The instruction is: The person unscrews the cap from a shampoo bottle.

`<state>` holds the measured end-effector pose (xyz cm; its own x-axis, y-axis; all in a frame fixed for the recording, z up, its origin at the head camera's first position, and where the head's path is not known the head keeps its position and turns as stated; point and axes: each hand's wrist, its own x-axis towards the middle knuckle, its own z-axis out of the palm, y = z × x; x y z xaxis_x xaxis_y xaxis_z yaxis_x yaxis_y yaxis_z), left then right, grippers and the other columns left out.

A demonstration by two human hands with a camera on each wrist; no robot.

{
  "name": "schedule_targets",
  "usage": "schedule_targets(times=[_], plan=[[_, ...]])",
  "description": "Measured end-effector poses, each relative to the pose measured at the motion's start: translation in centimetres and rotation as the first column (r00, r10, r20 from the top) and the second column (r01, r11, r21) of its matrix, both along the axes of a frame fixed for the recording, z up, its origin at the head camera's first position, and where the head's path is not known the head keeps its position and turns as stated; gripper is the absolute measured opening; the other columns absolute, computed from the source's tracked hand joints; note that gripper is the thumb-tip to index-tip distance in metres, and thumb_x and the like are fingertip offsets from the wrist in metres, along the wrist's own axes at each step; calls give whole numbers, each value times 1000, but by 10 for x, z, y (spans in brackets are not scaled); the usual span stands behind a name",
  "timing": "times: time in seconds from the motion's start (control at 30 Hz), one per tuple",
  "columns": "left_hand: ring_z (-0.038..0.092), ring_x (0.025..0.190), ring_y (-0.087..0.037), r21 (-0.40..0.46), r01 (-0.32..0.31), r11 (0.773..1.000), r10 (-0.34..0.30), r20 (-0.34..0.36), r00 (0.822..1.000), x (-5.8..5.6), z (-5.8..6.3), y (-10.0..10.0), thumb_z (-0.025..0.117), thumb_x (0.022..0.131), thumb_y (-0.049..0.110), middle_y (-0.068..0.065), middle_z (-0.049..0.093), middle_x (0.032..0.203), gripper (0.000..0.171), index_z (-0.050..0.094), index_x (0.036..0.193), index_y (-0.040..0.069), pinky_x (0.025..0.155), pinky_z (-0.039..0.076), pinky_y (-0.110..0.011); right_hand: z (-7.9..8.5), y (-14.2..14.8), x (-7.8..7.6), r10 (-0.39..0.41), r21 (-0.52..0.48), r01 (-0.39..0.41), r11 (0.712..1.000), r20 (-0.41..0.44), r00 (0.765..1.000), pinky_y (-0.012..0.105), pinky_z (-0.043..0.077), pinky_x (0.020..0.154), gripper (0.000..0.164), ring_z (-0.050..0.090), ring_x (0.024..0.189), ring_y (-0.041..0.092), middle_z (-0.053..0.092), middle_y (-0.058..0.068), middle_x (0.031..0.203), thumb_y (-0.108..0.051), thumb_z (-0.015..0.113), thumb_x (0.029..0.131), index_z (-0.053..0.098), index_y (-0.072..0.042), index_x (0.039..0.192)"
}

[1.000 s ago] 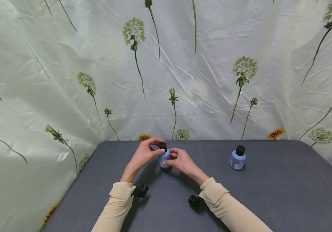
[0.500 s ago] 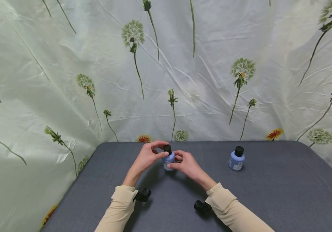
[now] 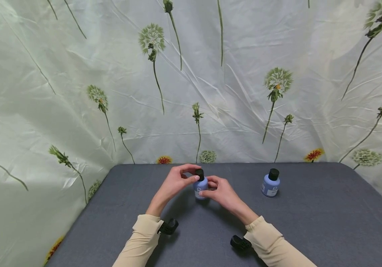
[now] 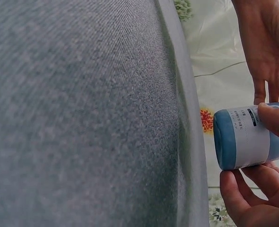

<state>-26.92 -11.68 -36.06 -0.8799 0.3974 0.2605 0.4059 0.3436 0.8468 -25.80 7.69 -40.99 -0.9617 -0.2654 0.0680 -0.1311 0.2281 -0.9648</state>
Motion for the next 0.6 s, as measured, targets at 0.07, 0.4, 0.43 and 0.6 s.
schedule_targets(times=[0.07, 0.4, 0.43, 0.6], plan=[[61, 97, -18, 6, 11, 1000, -11, -3, 1000, 7, 7, 3, 69, 92, 8, -10, 68, 111, 31, 67, 123, 3, 77, 49, -36, 0, 2, 1, -2, -2, 2, 1000, 7, 1000, 43, 51, 88, 54, 62, 113, 27, 65, 16, 121, -14, 79, 84, 56, 3, 130], [61, 104, -26, -22, 24, 999, -25, -12, 1000, -5, -11, 16, 70, 93, 11, -8, 67, 115, 33, 66, 125, 4, 78, 49, -37, -3, 16, 9, 1, -31, -1, 1000, 8, 1000, 42, 52, 87, 54, 63, 111, 28, 65, 16, 122, -14, 77, 86, 55, 2, 132], [61, 103, -25, -20, 23, 1000, -24, -16, 1000, -7, -15, 17, 70, 92, 12, -8, 67, 115, 33, 66, 125, 6, 77, 49, -36, -2, 17, 10, -2, -31, 2, 1000, 8, 1000, 42, 52, 88, 55, 62, 112, 28, 65, 16, 122, -14, 78, 86, 55, 2, 133], [61, 99, -18, -3, 35, 999, -35, -24, 999, -11, -22, 22, 72, 91, 18, -1, 68, 112, 31, 69, 122, 15, 75, 50, -34, -1, 25, 15, -9, -27, 9, 1000, 1, 1000, 44, 52, 89, 58, 61, 114, 30, 63, 17, 125, -15, 77, 87, 52, 3, 136]])
